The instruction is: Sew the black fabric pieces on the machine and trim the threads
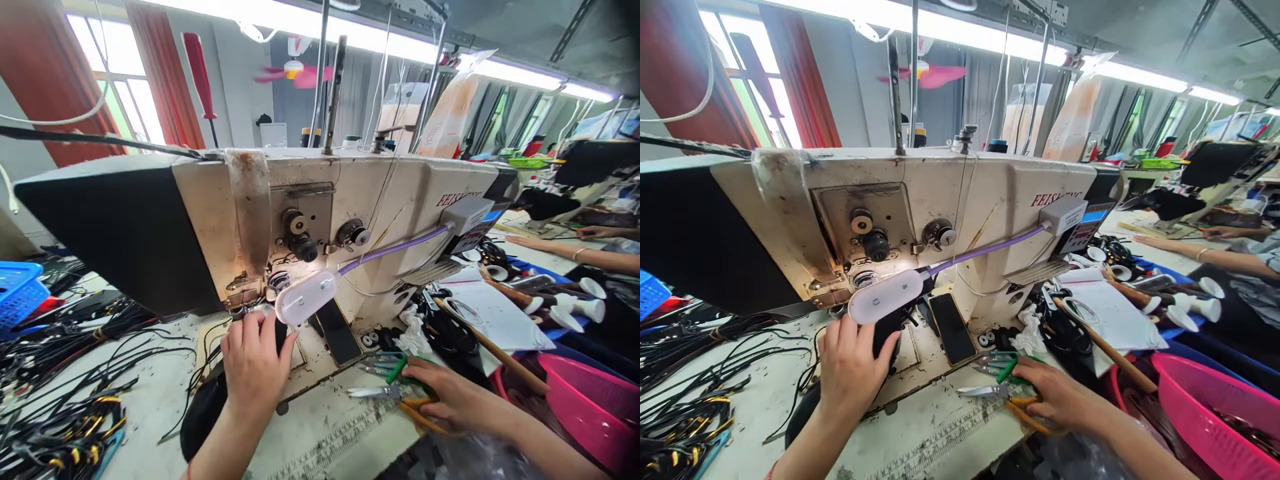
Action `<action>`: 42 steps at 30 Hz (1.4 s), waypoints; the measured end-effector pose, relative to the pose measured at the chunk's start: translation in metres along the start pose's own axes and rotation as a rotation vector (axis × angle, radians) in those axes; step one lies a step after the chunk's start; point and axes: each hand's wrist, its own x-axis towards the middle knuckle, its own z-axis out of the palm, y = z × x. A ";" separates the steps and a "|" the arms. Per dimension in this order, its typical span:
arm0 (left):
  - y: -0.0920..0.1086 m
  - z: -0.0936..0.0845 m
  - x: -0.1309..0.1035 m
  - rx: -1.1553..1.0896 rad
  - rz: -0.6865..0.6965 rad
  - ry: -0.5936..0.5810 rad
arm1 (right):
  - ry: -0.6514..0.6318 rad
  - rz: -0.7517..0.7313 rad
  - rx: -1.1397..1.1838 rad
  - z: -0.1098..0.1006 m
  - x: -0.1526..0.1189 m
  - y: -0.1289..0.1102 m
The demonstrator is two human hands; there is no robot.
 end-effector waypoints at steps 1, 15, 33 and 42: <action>0.008 0.004 0.002 0.061 -0.027 -0.021 | -0.020 0.024 -0.021 -0.001 0.001 0.000; -0.086 -0.040 -0.022 -0.477 0.193 -0.207 | 0.460 -0.823 0.254 0.011 0.145 -0.211; -0.073 -0.012 0.017 -0.583 -0.497 -0.552 | 0.970 -1.146 -0.154 -0.002 0.167 -0.210; -0.076 -0.003 0.026 -0.787 -0.735 -0.638 | 1.128 -1.077 0.027 0.030 0.197 -0.197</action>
